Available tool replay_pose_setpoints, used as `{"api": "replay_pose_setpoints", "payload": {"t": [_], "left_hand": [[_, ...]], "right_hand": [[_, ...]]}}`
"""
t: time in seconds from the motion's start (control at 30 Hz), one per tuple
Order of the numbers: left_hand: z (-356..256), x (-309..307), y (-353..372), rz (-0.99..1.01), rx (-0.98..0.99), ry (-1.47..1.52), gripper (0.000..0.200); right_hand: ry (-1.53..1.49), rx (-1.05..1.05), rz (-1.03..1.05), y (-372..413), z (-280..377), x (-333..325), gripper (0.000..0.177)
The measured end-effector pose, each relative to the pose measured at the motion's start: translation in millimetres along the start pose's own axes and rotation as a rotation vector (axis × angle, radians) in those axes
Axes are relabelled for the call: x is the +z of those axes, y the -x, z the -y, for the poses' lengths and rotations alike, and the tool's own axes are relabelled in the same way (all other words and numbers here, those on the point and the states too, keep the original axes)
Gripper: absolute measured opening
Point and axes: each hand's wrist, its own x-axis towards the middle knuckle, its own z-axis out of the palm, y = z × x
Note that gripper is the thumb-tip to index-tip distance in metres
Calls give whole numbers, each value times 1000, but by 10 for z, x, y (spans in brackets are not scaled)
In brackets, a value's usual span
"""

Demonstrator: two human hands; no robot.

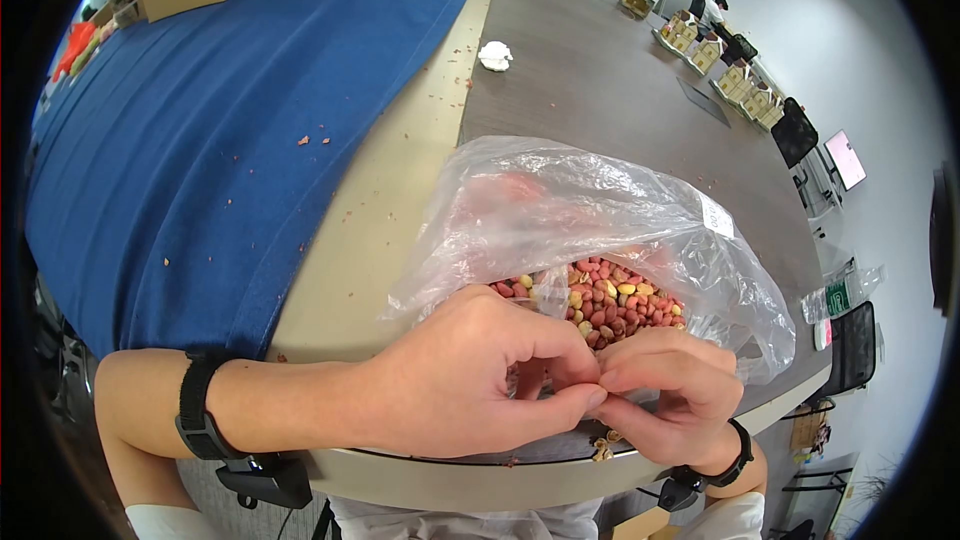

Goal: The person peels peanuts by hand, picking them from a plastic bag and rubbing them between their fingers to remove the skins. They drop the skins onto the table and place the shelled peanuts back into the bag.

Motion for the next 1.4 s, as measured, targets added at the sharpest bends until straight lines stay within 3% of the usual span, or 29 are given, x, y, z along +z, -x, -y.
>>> {"api": "replay_pose_setpoints", "payload": {"t": [1.4], "left_hand": [[-31,-9,1,-4,-1,-36,10]], "right_hand": [[31,9,-51,-19,35,-10,24]]}}
